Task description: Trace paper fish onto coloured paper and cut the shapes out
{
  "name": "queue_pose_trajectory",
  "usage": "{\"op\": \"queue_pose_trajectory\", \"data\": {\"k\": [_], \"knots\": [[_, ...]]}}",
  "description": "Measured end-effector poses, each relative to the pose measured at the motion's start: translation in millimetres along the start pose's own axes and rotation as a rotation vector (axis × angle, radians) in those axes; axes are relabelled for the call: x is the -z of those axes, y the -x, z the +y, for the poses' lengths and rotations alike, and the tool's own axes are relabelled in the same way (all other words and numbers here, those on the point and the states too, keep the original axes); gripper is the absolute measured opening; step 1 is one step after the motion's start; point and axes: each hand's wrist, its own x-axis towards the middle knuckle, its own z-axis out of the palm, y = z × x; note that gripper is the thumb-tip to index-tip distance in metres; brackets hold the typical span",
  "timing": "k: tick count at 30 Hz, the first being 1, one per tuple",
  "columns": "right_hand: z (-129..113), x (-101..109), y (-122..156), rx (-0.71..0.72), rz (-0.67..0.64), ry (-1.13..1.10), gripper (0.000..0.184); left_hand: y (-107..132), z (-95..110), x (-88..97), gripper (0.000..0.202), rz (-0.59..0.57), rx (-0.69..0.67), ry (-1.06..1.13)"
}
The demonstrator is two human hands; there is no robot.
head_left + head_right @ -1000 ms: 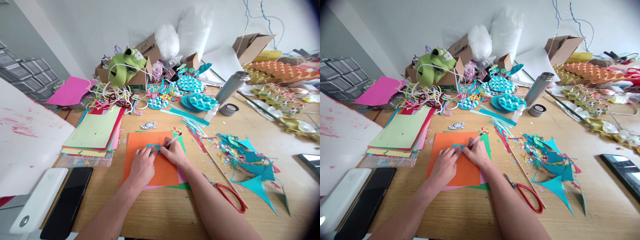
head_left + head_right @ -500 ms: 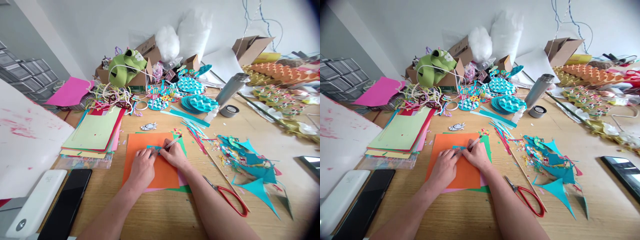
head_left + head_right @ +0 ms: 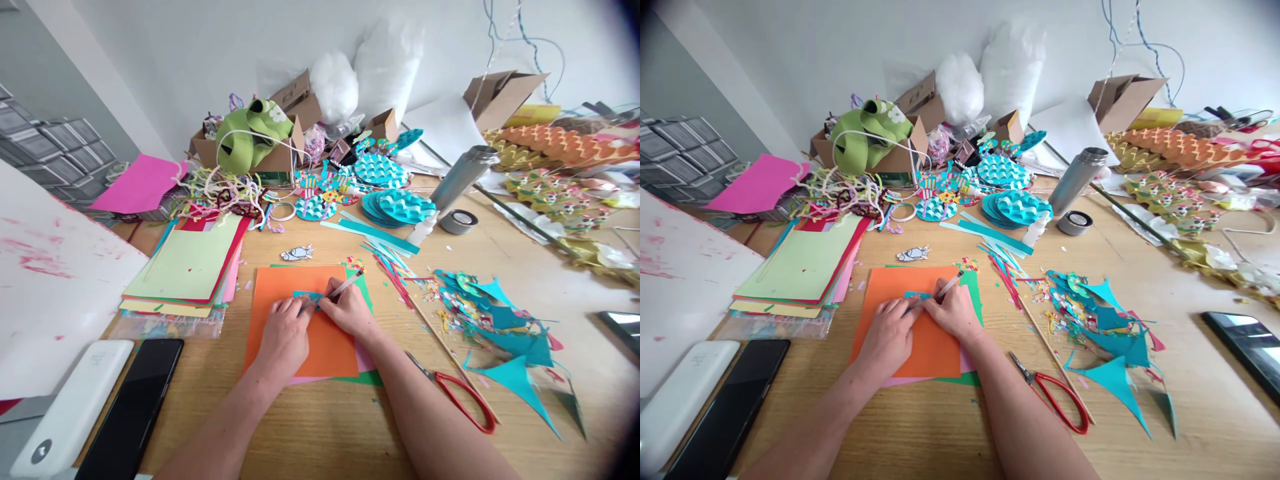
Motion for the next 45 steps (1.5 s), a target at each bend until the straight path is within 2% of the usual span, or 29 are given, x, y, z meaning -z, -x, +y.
{"op": "queue_pose_trajectory", "data": {"k": [28,31,36,45], "knots": [[1.5,0.4,-1.3,-0.004,0.015,0.005,0.016,-0.4,-0.4,0.7,0.049,0.005,-0.005,0.013],[1.5,0.5,-0.7,-0.019,0.034,-0.108,0.014,-0.1,-0.9,-0.2,0.05,0.014,-0.005,0.021],[0.4,1.3,1.4,-0.028,0.193,-0.367,0.011,0.5,0.3,-1.0,0.049,0.018,0.016,0.056],[-1.3,-4.4,2.5,0.143,0.133,-0.166,0.007,1.9,6.1,-0.8,0.044,0.05,0.035,0.066]]}}
